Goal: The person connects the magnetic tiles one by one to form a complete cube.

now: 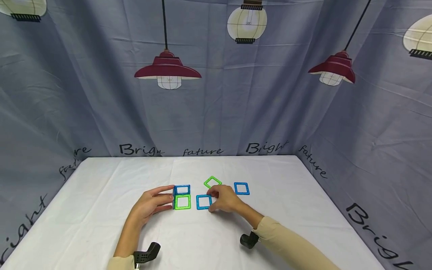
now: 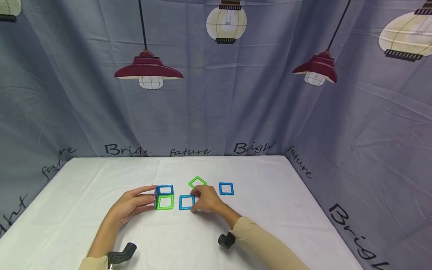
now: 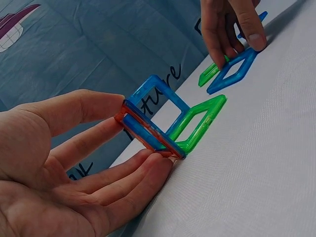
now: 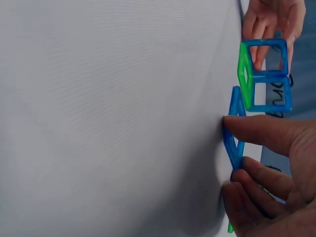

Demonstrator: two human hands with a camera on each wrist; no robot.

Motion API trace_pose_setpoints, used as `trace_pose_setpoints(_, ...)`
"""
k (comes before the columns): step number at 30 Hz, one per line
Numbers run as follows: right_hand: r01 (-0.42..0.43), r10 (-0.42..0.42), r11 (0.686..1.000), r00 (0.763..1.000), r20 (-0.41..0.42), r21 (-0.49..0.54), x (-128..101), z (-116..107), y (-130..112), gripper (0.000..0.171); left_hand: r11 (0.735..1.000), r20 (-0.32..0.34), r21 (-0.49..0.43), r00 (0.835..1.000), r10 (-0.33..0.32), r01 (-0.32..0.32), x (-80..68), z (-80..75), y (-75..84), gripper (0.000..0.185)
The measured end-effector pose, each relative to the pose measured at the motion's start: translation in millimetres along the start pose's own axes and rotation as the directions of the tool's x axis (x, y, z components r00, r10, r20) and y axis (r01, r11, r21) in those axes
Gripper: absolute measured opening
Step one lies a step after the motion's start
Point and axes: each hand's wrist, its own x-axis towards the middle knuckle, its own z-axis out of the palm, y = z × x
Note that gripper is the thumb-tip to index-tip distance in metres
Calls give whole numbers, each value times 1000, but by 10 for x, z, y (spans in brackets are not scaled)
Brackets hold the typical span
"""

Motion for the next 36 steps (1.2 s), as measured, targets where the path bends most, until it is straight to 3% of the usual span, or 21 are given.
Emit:
trace_pose_setpoints(8, -32, 32, 999, 1000, -2, 3, 87, 64, -95, 48, 1000, 32, 4, 999, 17, -17, -4, 10, 1, 57)
trace_pose_setpoints(19, -17, 17, 1000, 1000, 10, 6, 128, 80, -126, 48, 1000, 0, 6, 1000, 5, -5, 1, 23, 11, 53)
trace_pose_setpoints(36, -76, 76, 996, 997, 17, 50, 155, 98, -138, 51, 1000, 2, 5, 1000, 6, -6, -6, 17, 11, 53)
